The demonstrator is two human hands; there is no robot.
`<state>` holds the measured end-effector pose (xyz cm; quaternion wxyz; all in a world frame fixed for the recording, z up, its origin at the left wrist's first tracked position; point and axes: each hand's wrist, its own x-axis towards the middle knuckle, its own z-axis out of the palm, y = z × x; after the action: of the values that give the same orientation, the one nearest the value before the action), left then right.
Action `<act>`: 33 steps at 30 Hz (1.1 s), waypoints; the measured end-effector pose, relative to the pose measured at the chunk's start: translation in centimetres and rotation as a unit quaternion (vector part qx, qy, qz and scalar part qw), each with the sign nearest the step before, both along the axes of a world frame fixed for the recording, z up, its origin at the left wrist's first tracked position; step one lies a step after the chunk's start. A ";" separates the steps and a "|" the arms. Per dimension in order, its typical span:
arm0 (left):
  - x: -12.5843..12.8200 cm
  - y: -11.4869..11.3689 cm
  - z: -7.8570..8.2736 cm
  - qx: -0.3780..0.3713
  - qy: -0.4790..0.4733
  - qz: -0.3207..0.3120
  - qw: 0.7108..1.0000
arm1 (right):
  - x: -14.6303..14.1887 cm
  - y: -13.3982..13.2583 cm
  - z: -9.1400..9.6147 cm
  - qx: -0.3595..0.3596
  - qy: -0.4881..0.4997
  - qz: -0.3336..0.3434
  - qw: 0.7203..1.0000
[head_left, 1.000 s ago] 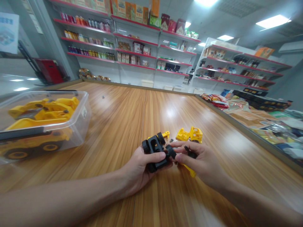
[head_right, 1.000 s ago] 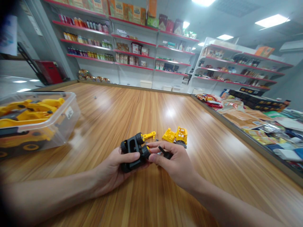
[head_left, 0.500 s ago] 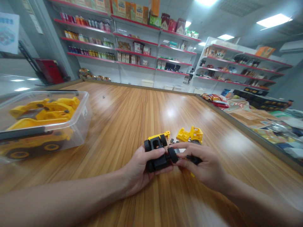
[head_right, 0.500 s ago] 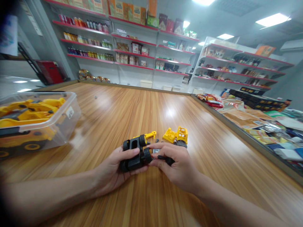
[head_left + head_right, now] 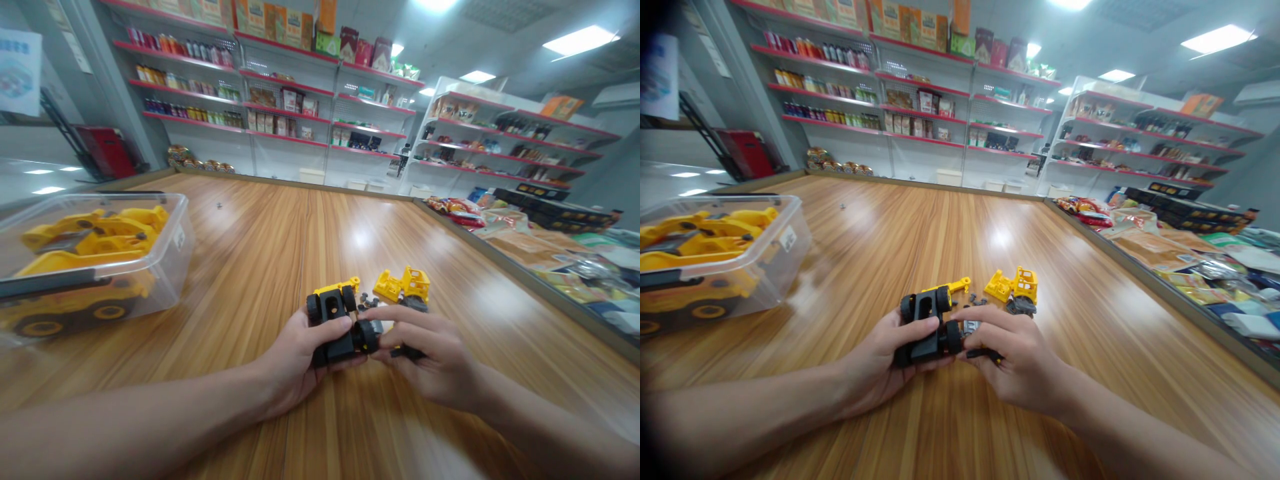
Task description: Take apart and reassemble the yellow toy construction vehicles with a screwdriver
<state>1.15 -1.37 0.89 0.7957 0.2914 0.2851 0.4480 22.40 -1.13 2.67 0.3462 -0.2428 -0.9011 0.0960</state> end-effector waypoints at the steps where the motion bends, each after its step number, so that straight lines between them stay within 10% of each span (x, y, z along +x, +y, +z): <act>1: 0.1 0.0 -0.1 0.009 0.003 0.003 1.000 | 0.0 0.0 0.0 0.002 -0.010 0.000 1.000; 21: -0.4 0.1 -0.1 0.020 -0.025 -0.036 0.999 | 0.0 0.0 0.6 -0.091 -0.068 -0.086 0.990; 33: -0.2 0.0 0.0 0.030 -0.020 -0.043 0.998 | -0.1 -0.7 0.6 -0.014 -0.095 -0.073 0.993</act>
<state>0.95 -1.40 0.88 0.8104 0.3182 0.2431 0.4278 22.33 -1.80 3.24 0.2613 -0.3203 -0.9086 0.0592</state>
